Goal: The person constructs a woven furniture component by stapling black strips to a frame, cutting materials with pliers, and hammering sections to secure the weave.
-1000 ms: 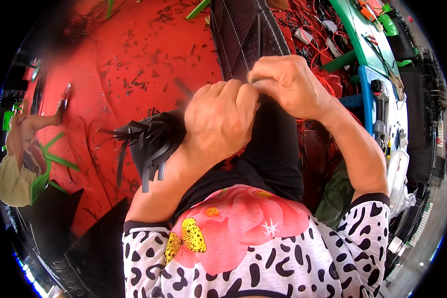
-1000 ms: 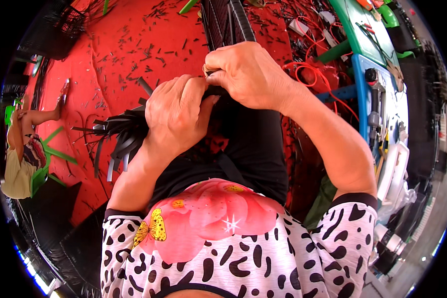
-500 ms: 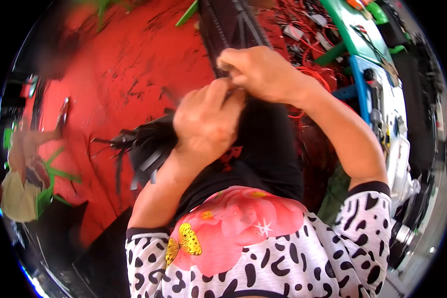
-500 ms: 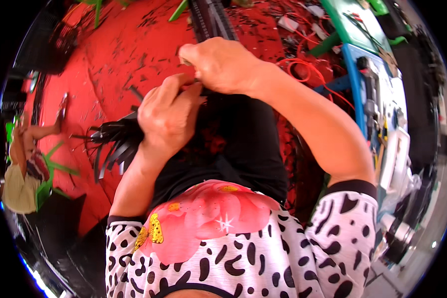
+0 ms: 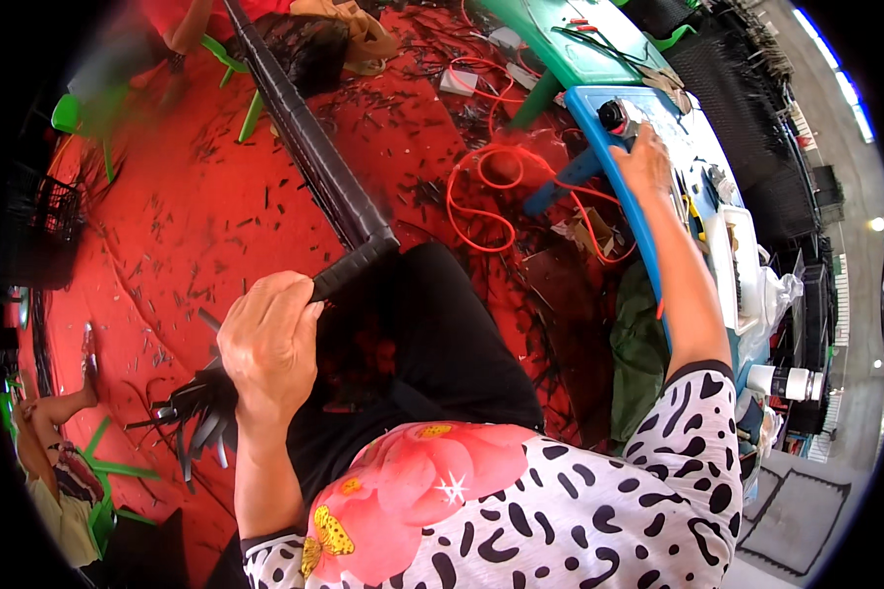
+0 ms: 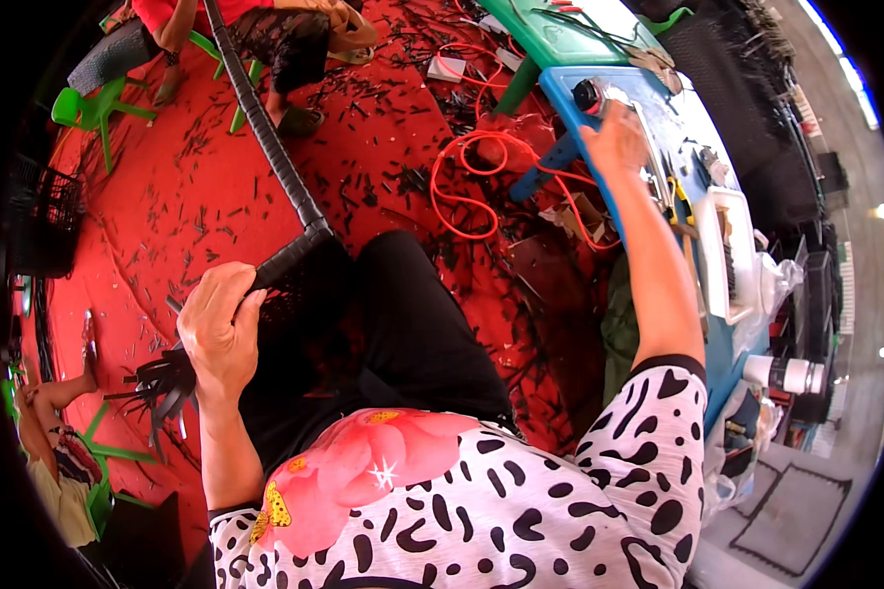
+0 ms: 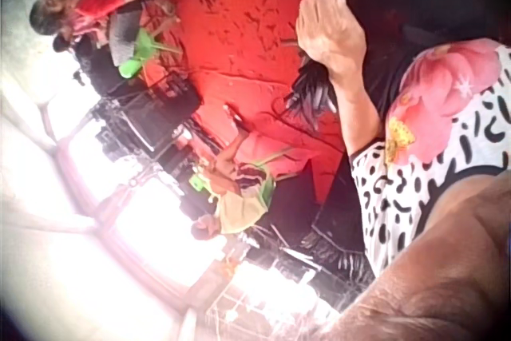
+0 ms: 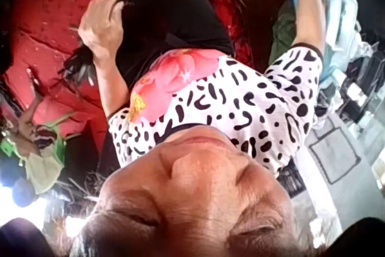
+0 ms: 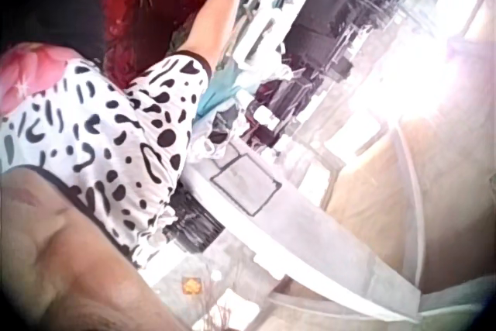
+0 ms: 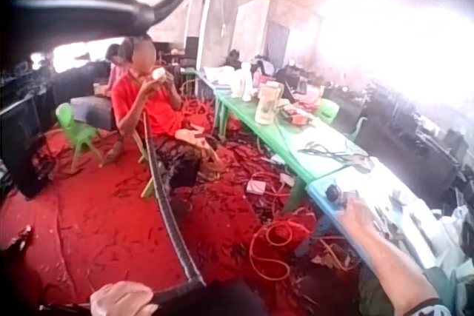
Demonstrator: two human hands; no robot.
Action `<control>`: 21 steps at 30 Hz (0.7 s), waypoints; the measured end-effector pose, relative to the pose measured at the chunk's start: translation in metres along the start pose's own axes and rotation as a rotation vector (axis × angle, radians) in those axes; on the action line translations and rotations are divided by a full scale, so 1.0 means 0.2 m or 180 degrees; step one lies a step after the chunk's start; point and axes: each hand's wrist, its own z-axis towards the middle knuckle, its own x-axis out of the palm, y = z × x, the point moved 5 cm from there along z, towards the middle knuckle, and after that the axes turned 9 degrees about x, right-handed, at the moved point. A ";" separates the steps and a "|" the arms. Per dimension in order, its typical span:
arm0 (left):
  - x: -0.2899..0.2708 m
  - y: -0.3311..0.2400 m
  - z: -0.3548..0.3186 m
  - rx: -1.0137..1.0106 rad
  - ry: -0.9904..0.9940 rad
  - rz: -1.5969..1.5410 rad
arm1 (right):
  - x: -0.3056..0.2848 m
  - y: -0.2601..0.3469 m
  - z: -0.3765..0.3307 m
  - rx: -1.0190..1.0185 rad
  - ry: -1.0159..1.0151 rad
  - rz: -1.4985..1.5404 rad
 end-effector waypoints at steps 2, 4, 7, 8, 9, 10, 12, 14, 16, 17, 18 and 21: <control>0.00 -0.01 0.00 -0.0149 0.0325 0.0035 | 0.08 -0.04 0.10 0.0667 0.0597 -0.0232; 0.01 -0.02 0.02 -0.0298 0.0301 0.0018 | 0.30 -0.22 0.24 0.0583 0.0621 -0.0173; 0.00 0.02 0.02 -0.0213 0.0245 -0.0011 | 0.46 -0.39 0.41 0.0117 0.1404 0.0059; 0.00 0.03 0.01 -0.0190 0.0226 -0.0103 | 0.52 -0.56 0.46 0.0539 0.1066 0.0135; 0.00 0.03 0.01 -0.0135 0.0290 -0.0062 | 0.55 -0.60 0.50 0.0742 0.1373 0.0028; 0.01 0.01 0.02 -0.0077 0.0343 -0.0029 | 0.56 -0.58 0.49 0.0549 0.1238 -0.0174; 0.01 0.01 0.02 -0.0139 0.0367 0.0034 | 0.45 -0.41 0.37 0.0595 0.1056 -0.0220; 0.01 0.02 0.01 -0.0080 0.0383 -0.0006 | 0.38 -0.42 0.35 0.0399 0.0805 -0.0208; 0.01 0.02 0.00 0.0168 0.0431 0.0084 | 0.26 -0.38 0.28 0.0395 0.1441 0.0390; 0.01 0.02 0.00 0.0208 0.0494 0.0145 | 0.15 -0.32 0.23 0.0048 0.1046 0.0442; 0.01 0.01 0.02 0.0272 0.0427 0.0060 | 0.18 -0.50 0.29 -0.0313 0.0549 0.0631; 0.02 0.02 0.00 0.0210 0.0619 0.0170 | -0.30 -0.03 -0.13 -0.0403 0.1686 0.1871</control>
